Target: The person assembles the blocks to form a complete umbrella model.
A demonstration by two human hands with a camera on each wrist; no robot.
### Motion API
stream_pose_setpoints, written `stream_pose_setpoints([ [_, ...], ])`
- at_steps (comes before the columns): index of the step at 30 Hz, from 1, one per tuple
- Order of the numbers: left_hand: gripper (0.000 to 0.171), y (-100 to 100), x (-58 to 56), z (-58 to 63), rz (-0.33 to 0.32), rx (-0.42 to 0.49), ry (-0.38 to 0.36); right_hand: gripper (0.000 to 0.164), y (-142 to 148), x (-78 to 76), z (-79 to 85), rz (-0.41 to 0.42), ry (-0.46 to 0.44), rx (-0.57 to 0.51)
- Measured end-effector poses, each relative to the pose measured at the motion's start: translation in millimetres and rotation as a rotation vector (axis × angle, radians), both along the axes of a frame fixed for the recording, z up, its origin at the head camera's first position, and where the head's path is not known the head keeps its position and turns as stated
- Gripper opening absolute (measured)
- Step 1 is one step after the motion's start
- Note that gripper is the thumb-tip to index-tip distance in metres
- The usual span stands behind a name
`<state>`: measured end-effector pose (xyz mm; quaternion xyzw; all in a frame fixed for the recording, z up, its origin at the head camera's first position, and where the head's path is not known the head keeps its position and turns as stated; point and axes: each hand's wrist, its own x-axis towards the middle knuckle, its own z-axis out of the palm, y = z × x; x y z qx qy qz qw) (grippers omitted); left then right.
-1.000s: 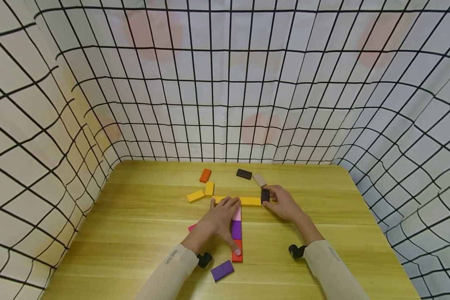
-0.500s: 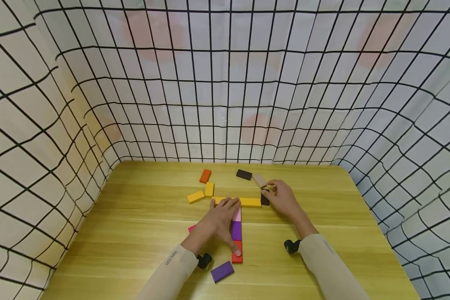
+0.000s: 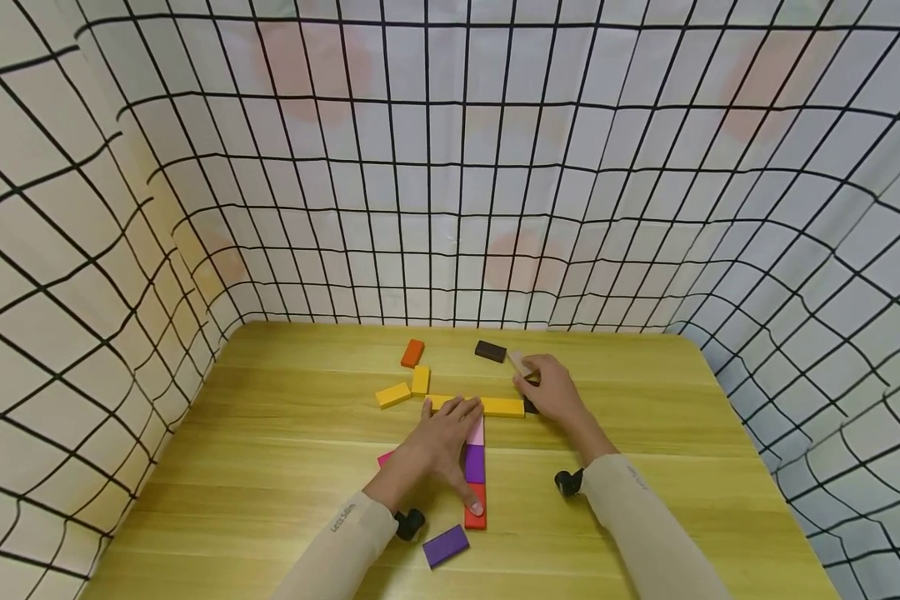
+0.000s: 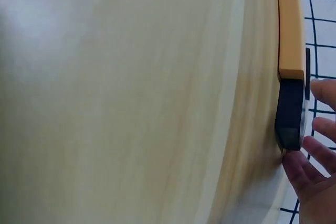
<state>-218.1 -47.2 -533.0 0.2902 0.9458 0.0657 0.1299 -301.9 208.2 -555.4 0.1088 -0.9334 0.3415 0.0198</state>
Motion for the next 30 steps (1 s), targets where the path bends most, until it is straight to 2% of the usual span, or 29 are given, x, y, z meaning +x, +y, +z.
stream_pose_setpoints([
  [8, 0.161, 1, 0.5, -0.9, 0.003, -0.008, -0.016, 0.072, -7, 5.3, 0.4, 0.008, 0.024, 0.123],
  [17, 0.163, 1, 0.4, 0.5, 0.012, -0.007, -0.017, 0.093, -5, 10.7, -1.0, 0.070, 0.002, 0.214],
  [30, 0.162, 1, 0.5, 1.3, 0.010, -0.015, -0.019, 0.092, -5, 14.3, 2.1, 0.100, -0.022, 0.195],
])
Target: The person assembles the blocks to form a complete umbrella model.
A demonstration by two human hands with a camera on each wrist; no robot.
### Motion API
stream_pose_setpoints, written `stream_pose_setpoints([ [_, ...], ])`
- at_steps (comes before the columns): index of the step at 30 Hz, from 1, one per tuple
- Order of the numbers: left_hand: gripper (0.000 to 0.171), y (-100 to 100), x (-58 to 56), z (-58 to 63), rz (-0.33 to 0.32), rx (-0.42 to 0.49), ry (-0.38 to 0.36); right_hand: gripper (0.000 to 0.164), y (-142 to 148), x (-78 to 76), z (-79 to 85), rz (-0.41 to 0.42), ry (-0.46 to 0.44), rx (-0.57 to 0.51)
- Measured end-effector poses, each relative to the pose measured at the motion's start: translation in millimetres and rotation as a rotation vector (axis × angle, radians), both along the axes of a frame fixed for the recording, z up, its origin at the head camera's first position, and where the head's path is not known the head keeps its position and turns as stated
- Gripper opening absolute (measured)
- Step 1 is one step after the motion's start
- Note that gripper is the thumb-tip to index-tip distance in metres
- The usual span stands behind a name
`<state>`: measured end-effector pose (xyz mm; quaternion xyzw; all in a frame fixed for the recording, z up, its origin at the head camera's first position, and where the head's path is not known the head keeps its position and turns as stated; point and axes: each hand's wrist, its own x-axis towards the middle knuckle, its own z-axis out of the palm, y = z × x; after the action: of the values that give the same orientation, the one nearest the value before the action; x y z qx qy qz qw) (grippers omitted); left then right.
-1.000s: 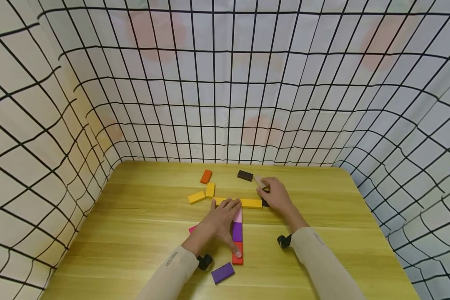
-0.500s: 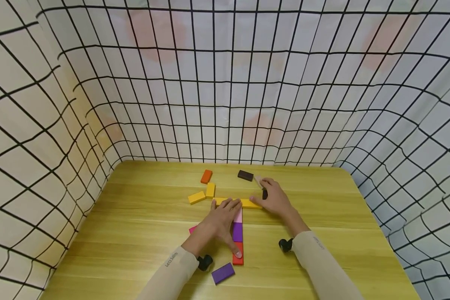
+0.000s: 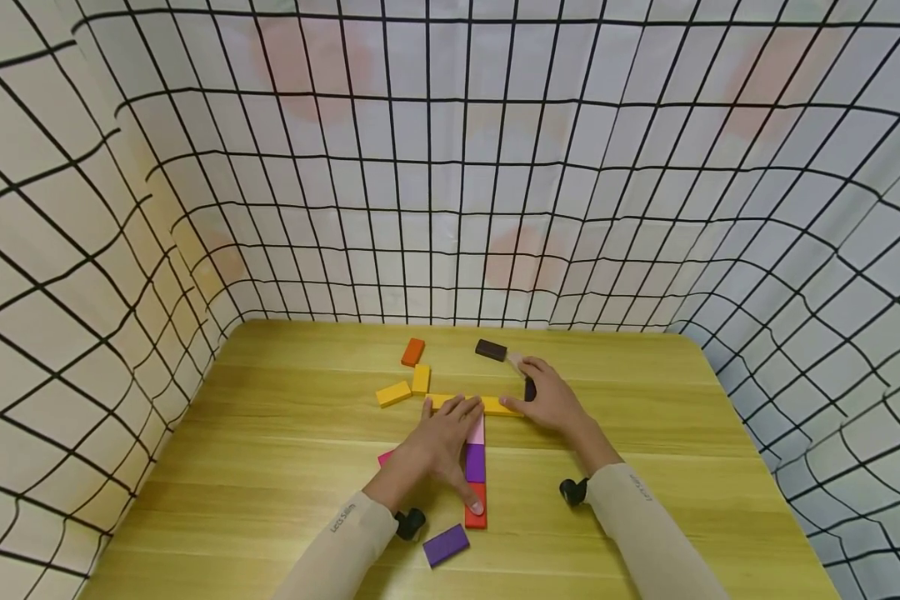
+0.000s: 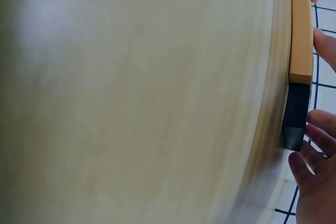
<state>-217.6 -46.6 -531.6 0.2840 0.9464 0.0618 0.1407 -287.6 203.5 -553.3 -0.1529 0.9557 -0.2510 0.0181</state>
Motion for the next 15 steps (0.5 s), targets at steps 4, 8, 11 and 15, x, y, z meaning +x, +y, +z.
stream_pose_setpoints([
  [4, 0.162, 0.2, -0.2, 0.8, -0.004, -0.008, 0.008, 0.090, 0.2, 0.7, 0.0, 0.007, 0.001, -0.002],
  [8, 0.162, 0.7, -0.1, 1.7, -0.006, -0.015, 0.011, 0.090, 1.5, 1.3, 0.0, 0.016, 0.005, -0.010],
  [11, 0.162, 0.9, -0.1, 1.5, -0.007, -0.020, 0.011, 0.090, 2.4, 1.0, -0.1, 0.020, 0.000, -0.016],
  [15, 0.162, 0.9, -0.2, 1.1, -0.004, -0.021, 0.012, 0.090, 3.0, 0.3, -0.8, 0.028, -0.001, -0.019],
])
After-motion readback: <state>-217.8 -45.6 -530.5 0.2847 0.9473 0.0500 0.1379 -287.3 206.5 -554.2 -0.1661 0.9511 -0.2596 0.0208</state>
